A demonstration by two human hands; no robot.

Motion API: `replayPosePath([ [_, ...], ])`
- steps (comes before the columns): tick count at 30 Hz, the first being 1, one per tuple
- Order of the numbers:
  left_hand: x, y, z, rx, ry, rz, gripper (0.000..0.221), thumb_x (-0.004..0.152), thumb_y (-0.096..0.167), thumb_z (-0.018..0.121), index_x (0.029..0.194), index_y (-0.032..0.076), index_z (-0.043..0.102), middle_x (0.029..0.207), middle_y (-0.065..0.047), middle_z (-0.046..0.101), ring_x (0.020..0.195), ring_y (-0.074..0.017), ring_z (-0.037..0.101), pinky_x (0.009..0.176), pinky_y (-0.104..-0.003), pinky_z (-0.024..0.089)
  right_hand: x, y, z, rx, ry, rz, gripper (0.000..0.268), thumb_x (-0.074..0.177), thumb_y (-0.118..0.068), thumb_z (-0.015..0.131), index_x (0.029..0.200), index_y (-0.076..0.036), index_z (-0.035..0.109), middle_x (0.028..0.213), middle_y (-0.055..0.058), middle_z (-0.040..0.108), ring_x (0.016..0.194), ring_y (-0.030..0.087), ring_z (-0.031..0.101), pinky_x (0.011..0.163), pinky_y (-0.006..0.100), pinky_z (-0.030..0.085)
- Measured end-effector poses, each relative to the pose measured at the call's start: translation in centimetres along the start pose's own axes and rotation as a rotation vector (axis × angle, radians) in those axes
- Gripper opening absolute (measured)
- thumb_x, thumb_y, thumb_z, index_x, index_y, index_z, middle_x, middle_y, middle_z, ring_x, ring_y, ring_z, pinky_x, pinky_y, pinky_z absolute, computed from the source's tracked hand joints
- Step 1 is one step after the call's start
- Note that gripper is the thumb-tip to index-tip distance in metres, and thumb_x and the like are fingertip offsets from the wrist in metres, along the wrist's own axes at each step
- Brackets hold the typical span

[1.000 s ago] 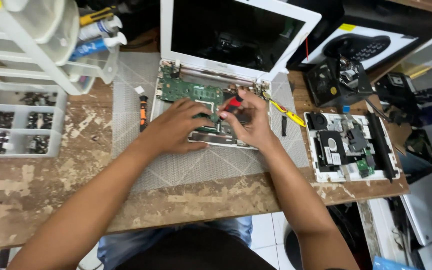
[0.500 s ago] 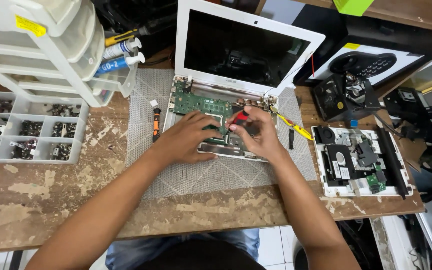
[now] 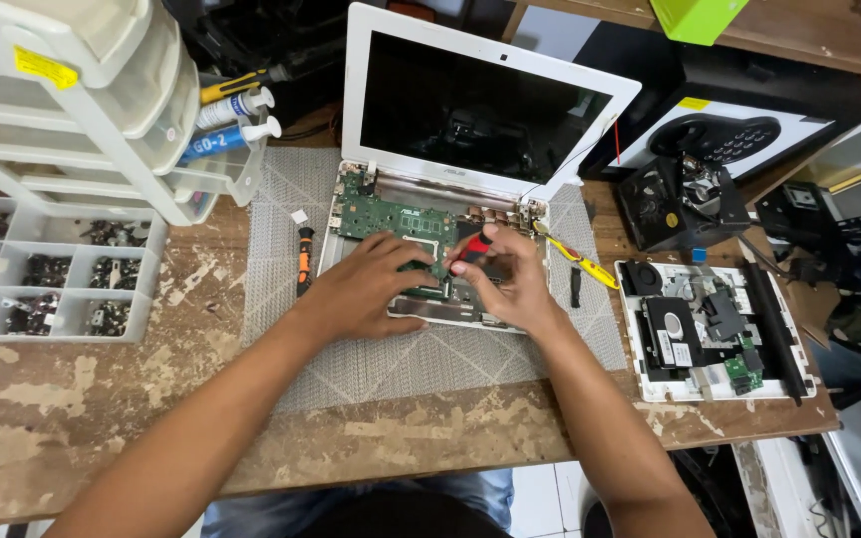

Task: Removing internal components including the motherboard from a laptop using a screwdriver

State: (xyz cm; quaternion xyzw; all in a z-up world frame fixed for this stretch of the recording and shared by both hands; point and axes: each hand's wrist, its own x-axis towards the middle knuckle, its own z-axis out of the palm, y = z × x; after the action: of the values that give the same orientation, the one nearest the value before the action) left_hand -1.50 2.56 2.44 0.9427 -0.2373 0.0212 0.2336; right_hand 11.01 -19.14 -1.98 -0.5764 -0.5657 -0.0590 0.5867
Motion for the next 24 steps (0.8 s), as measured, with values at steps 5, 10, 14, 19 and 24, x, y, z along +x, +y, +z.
replayPosePath([
  [5, 0.1, 0.1, -0.2, -0.015, -0.019, -0.008, 0.048, 0.085, 0.05, 0.075, 0.117, 0.015, 0.071, 0.131, -0.01, 0.062, 0.135, -0.0321, 0.051, 0.121, -0.059, 0.027, 0.7, -1.1, 0.3, -0.015, -0.008, -0.007, 0.064, 0.088, 0.011, 0.072, 0.141, -0.003, 0.039, 0.096, 0.025, 0.074, 0.075, 0.03, 0.072, 0.058, 0.035, 0.06],
  [10, 0.2, 0.0, -0.3, -0.005, -0.017, -0.007, 0.049, 0.085, 0.05, 0.075, 0.118, 0.014, 0.071, 0.131, -0.009, 0.062, 0.135, -0.0309, 0.05, 0.121, -0.058, 0.028, 1.7, -3.6, -0.3, -0.018, -0.099, 0.1, 0.058, 0.091, 0.012, 0.066, 0.139, -0.005, 0.037, 0.105, 0.027, 0.073, 0.083, 0.036, 0.075, 0.063, 0.041, 0.062],
  [14, 0.4, 0.0, -0.4, -0.011, -0.038, -0.027, 0.05, 0.083, 0.048, 0.077, 0.121, 0.015, 0.07, 0.132, -0.009, 0.062, 0.135, -0.0307, 0.05, 0.121, -0.058, 0.027, 2.8, -4.8, -0.7, -0.074, -0.129, 0.177, 0.057, 0.093, 0.01, 0.067, 0.136, -0.004, 0.032, 0.106, 0.026, 0.073, 0.082, 0.034, 0.076, 0.064, 0.042, 0.063],
  [19, 0.5, 0.1, -0.4, -0.024, -0.038, -0.04, 0.048, 0.082, 0.046, 0.079, 0.119, 0.016, 0.072, 0.129, -0.01, 0.064, 0.133, -0.0303, 0.052, 0.12, -0.058, 0.028, 1.0, -3.0, -1.2, -0.128, -0.077, 0.195, 0.065, 0.088, 0.01, 0.073, 0.137, -0.006, 0.033, 0.106, 0.027, 0.071, 0.082, 0.036, 0.076, 0.065, 0.042, 0.067],
  [24, 0.3, -0.2, 0.1, 0.003, 0.012, -0.016, 0.05, 0.079, 0.048, 0.079, 0.117, 0.016, 0.072, 0.13, -0.011, 0.064, 0.132, -0.0318, 0.054, 0.119, -0.058, 0.03, 0.4, -2.0, -0.2, -0.191, 0.059, 0.173, 0.061, 0.081, 0.003, 0.085, 0.126, 0.008, 0.043, 0.095, 0.033, 0.073, 0.071, 0.032, 0.076, 0.053, 0.034, 0.06],
])
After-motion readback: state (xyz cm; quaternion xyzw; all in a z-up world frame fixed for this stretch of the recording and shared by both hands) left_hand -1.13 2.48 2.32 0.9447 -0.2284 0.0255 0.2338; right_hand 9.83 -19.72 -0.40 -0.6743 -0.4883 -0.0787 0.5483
